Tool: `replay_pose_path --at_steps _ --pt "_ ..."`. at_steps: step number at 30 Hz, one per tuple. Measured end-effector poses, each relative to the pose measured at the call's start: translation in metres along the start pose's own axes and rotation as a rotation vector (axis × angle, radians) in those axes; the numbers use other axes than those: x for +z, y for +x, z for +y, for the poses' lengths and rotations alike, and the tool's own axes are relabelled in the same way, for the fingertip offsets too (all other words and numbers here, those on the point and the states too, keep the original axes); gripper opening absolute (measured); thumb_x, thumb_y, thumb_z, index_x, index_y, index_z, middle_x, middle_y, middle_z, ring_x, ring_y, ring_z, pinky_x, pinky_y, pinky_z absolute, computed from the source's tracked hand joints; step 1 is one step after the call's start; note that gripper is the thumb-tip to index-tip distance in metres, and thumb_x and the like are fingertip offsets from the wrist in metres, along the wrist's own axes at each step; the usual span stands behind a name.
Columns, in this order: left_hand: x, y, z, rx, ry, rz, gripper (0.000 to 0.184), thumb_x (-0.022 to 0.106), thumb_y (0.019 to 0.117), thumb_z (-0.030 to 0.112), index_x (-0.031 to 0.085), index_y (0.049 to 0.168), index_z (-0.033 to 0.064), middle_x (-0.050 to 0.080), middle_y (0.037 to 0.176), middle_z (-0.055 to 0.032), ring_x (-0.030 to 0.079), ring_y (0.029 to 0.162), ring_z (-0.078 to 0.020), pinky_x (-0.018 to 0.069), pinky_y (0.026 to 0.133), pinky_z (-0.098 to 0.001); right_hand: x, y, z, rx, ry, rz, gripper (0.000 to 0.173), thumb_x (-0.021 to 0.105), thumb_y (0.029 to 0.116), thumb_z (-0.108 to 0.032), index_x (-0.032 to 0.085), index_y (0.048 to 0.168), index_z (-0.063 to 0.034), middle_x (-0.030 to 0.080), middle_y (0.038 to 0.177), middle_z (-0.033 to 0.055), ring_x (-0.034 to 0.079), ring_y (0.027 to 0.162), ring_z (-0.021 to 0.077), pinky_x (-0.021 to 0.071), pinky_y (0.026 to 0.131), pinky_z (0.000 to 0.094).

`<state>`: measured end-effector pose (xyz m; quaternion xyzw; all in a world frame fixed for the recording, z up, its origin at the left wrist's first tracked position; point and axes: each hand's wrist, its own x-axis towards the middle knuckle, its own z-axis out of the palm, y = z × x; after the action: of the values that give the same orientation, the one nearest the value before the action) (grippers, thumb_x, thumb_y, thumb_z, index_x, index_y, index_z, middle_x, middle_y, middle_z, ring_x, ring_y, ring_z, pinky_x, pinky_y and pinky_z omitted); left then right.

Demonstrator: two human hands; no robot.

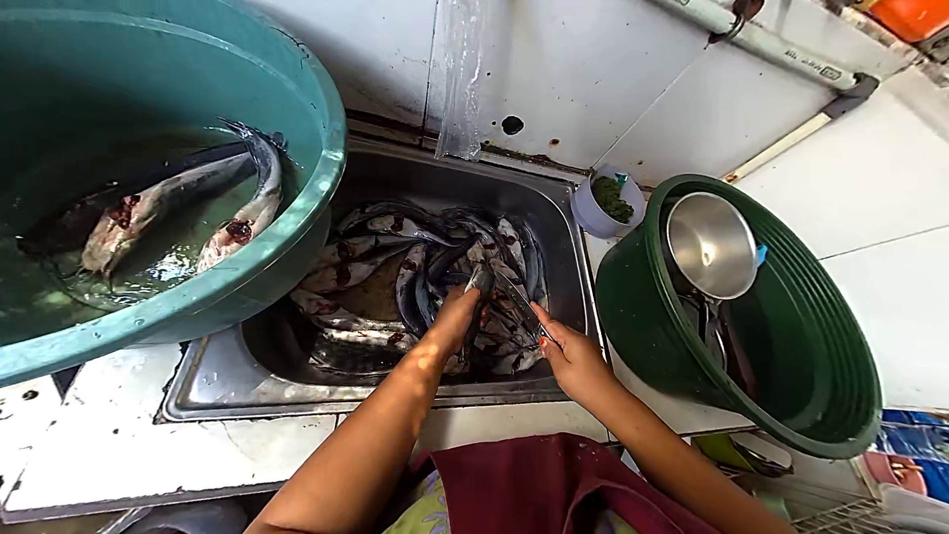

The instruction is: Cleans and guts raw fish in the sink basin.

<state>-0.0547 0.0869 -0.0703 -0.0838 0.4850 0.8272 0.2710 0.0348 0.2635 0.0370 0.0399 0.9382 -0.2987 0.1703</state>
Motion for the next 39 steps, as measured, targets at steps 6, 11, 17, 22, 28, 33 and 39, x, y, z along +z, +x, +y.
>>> replay_pose_path --at_steps 6,11,17,22,28,33,39 --pt "0.001 -0.001 -0.002 0.053 0.139 -0.060 0.032 0.032 0.1037 0.007 0.049 0.131 0.0058 0.054 0.077 -0.0050 0.053 0.057 -0.0126 0.0480 0.054 -0.0270 0.000 -0.003 -0.010 -0.045 -0.197 0.031 0.052 0.041 0.1073 -0.012 0.040 0.160 -0.0146 0.067 0.128 0.0185 0.066 0.113 0.0309 0.0519 0.100 0.0470" --pt "0.002 -0.005 -0.005 0.146 0.206 -0.115 0.036 0.038 0.0959 0.001 0.054 0.128 0.0044 0.058 0.082 -0.0045 0.054 0.063 -0.0111 0.0485 0.059 -0.0282 0.014 -0.003 -0.021 -0.046 -0.379 0.077 0.055 0.043 0.1057 -0.010 0.039 0.160 -0.0151 0.068 0.122 0.0187 0.071 0.100 0.0337 0.0580 0.086 0.0494" --pt "0.005 -0.006 -0.011 0.224 0.237 -0.101 0.035 0.042 0.0911 0.004 0.057 0.123 0.0038 0.060 0.081 -0.0033 0.055 0.063 -0.0095 0.0482 0.059 -0.0280 0.023 0.038 -0.050 -0.050 -0.485 0.072 0.059 0.042 0.1064 -0.012 0.029 0.164 -0.0176 0.065 0.125 0.0198 0.071 0.100 0.0347 0.0576 0.087 0.0481" --pt "0.001 -0.003 -0.007 0.257 0.104 0.042 0.033 0.041 0.0940 0.005 0.058 0.122 0.0048 0.058 0.079 -0.0040 0.054 0.062 -0.0111 0.0475 0.059 -0.0281 0.024 0.043 -0.049 -0.103 -0.447 0.037 0.063 0.043 0.1060 -0.011 0.024 0.165 -0.0186 0.064 0.128 0.0201 0.070 0.103 0.0344 0.0575 0.089 0.0490" --pt "0.001 -0.003 -0.005 0.251 0.154 0.112 0.031 0.045 0.0920 0.005 0.058 0.120 0.0051 0.058 0.077 -0.0047 0.054 0.061 -0.0122 0.0477 0.058 -0.0298 0.016 0.011 -0.048 -0.066 -0.516 -0.046 0.060 0.041 0.1049 -0.009 0.028 0.163 -0.0107 0.064 0.127 0.0214 0.071 0.100 0.0346 0.0578 0.087 0.0473" --pt "0.000 -0.002 -0.010 0.330 0.330 0.074 0.032 0.049 0.0873 0.006 0.062 0.117 0.0046 0.064 0.086 -0.0071 0.060 0.069 -0.0145 0.0507 0.061 -0.0348 0.029 0.062 -0.059 -0.080 -0.402 0.080 0.064 0.047 0.1051 -0.009 0.024 0.165 -0.0152 0.065 0.124 0.0231 0.070 0.098 0.0387 0.0578 0.085 0.0544" --pt "-0.004 -0.004 -0.008 0.301 0.250 0.089 0.034 0.045 0.0891 0.005 0.060 0.120 0.0059 0.061 0.084 -0.0064 0.055 0.065 -0.0130 0.0478 0.059 -0.0319 0.028 0.035 -0.043 -0.121 -0.276 0.049 0.061 0.044 0.1062 -0.009 0.026 0.164 -0.0121 0.064 0.130 0.0234 0.069 0.109 0.0370 0.0551 0.096 0.0516"
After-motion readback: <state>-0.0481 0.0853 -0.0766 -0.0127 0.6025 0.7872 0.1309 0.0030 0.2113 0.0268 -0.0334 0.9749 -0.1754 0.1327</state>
